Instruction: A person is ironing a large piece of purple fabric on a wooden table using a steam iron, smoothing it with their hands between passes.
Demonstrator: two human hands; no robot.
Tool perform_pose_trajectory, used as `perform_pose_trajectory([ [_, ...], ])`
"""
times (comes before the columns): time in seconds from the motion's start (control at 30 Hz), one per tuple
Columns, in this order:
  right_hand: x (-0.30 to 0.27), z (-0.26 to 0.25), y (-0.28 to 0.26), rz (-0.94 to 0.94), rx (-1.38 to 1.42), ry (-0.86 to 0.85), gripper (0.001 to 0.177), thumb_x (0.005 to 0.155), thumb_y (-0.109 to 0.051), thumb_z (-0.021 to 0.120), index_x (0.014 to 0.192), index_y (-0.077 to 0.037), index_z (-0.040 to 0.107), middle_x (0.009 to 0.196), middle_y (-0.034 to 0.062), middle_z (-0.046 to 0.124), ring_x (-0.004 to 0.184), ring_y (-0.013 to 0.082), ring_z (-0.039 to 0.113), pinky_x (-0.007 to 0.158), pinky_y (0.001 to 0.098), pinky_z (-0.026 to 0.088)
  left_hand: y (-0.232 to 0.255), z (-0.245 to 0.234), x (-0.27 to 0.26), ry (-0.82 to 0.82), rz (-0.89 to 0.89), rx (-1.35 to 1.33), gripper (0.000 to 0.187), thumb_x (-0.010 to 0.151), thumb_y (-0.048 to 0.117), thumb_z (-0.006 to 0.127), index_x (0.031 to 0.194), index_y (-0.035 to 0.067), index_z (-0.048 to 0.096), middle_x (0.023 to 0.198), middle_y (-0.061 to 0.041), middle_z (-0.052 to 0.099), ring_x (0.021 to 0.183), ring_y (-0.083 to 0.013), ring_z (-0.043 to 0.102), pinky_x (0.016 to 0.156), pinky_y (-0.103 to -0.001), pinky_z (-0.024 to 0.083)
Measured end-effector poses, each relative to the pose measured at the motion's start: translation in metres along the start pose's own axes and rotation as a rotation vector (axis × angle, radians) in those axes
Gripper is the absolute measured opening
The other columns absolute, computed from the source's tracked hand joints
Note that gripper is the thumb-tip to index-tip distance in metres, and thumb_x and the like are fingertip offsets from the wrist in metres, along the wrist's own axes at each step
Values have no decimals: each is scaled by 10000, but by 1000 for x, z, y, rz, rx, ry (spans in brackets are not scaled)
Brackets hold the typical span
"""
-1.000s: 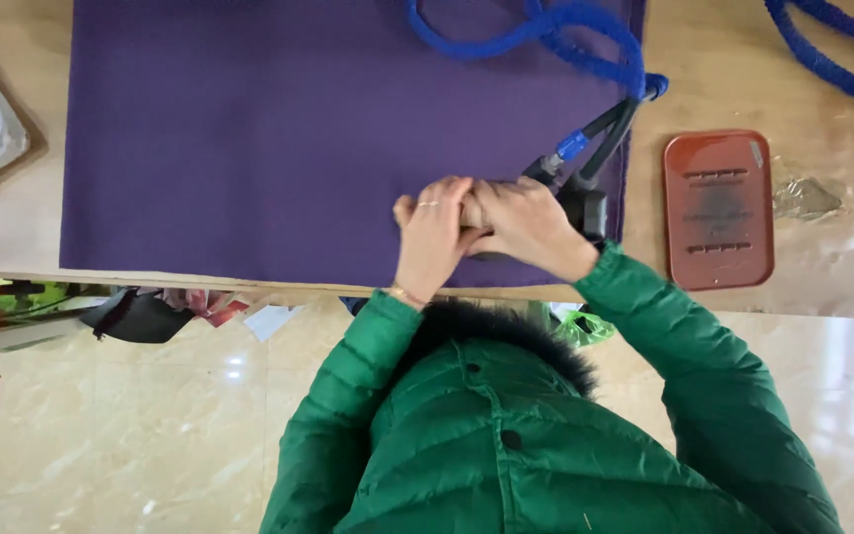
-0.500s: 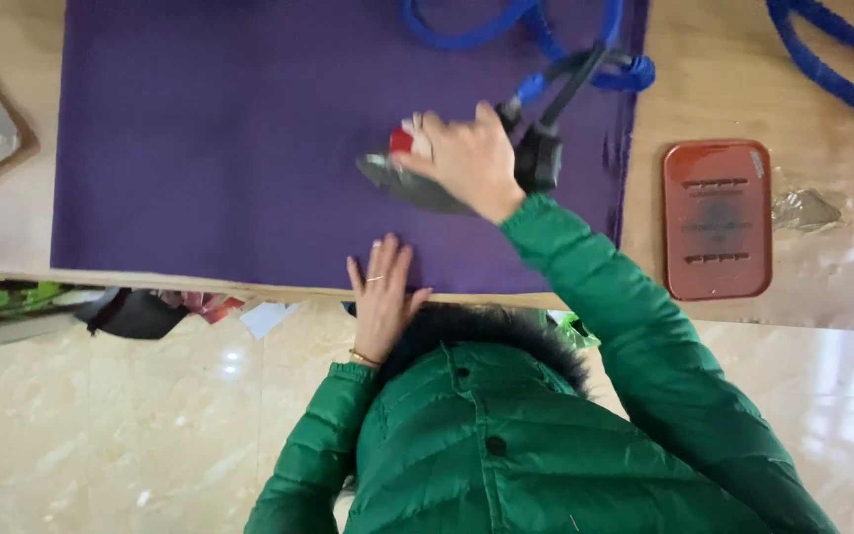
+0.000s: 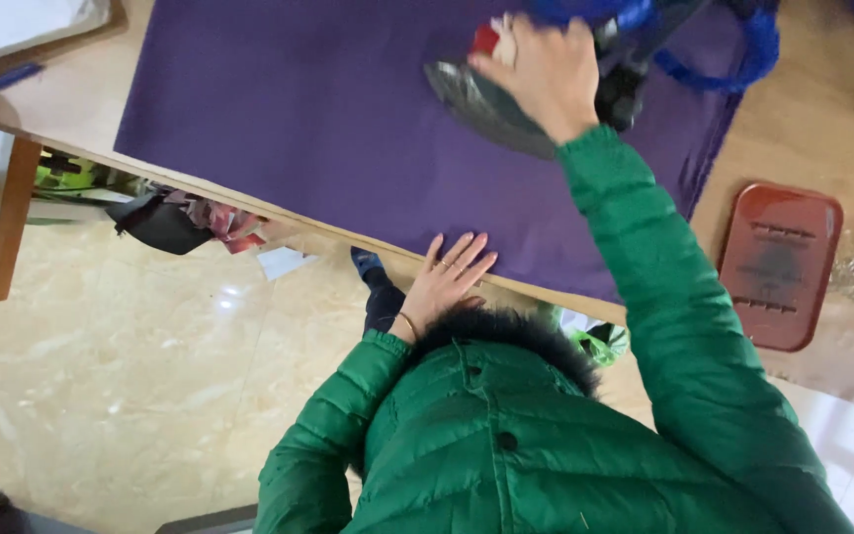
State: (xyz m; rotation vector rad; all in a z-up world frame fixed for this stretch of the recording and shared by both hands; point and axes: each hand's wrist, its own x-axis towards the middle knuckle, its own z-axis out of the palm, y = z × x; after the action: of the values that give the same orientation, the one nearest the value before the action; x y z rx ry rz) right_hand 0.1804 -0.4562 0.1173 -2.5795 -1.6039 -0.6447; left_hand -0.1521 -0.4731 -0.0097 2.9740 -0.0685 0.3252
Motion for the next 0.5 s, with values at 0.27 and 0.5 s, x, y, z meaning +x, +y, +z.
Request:
perform_pose_trajectory([
  [0.27, -100, -70, -68, -140, -127, 15, 665, 974, -903, 511, 955, -251, 639, 512, -100, 536, 457, 99, 566, 792, 310, 451, -17, 0, -7, 322, 175, -446, 177, 993, 181, 751, 1166, 147, 737, 1152, -39, 778, 1066, -167, 740, 1023, -406, 559],
  [0.5, -94, -88, -101, -120, -83, 86, 728, 942, -921, 564, 775, -212, 564, 479, -94, 409, 424, 94, 427, 636, 288, 403, -68, -32, -18, 348, 103, -363, 173, 1002, 268, 728, 1144, 170, 726, 1191, -18, 737, 1134, -246, 685, 885, -418, 496],
])
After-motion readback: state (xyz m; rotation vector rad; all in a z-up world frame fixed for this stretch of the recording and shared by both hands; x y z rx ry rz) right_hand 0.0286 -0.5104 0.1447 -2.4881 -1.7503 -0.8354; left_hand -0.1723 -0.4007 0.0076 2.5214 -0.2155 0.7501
